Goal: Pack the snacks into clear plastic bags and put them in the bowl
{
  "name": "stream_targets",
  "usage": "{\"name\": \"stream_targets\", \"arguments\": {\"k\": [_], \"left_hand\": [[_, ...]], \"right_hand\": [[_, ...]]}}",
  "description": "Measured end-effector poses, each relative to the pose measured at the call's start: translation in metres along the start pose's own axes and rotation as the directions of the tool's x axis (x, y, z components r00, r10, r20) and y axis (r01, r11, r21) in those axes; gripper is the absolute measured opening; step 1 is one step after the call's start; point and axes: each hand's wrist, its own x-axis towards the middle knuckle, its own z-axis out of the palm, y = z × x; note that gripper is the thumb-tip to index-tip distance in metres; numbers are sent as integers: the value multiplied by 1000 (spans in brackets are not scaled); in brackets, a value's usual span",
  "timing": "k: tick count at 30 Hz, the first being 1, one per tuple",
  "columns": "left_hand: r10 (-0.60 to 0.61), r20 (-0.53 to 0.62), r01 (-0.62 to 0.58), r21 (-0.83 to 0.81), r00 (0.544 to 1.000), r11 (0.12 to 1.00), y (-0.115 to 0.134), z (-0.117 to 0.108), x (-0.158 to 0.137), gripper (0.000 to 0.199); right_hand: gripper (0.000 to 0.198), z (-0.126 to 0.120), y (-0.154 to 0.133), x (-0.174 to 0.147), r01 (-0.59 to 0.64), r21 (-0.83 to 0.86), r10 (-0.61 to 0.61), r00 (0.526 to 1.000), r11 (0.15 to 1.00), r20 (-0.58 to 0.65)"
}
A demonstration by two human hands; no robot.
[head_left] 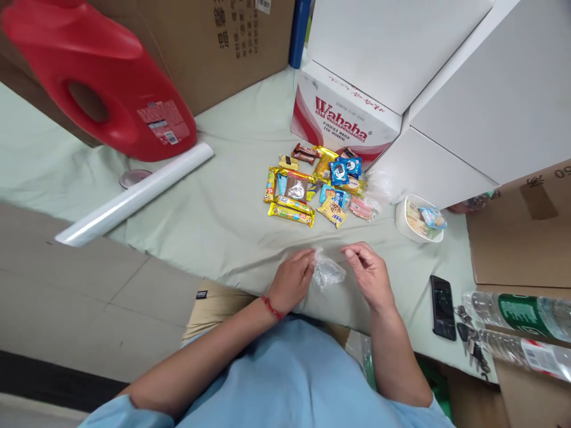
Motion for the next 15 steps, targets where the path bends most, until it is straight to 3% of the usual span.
{"name": "stream_targets", "arguments": {"k": [5, 9, 13, 15], "left_hand": [[43, -15, -42, 33, 999, 999, -1, 1, 0, 39], [6, -25, -8, -91, 1000, 996, -5, -5, 1, 38], [-165, -38, 144, -320, 986, 936, -6, -12, 4, 35], [-314, 6, 275, -500, 949, 821, -6, -12, 7, 36]], "right_hand": [[18, 9, -5, 2, 87, -68, -77, 987, 994, 139], [23, 4, 2, 2, -12, 30, 7, 989, 999, 147], [31, 1, 11, 0, -192, 252, 183, 981, 948, 60], [36, 4, 16, -2, -293, 371, 298, 954, 881, 46]]}}
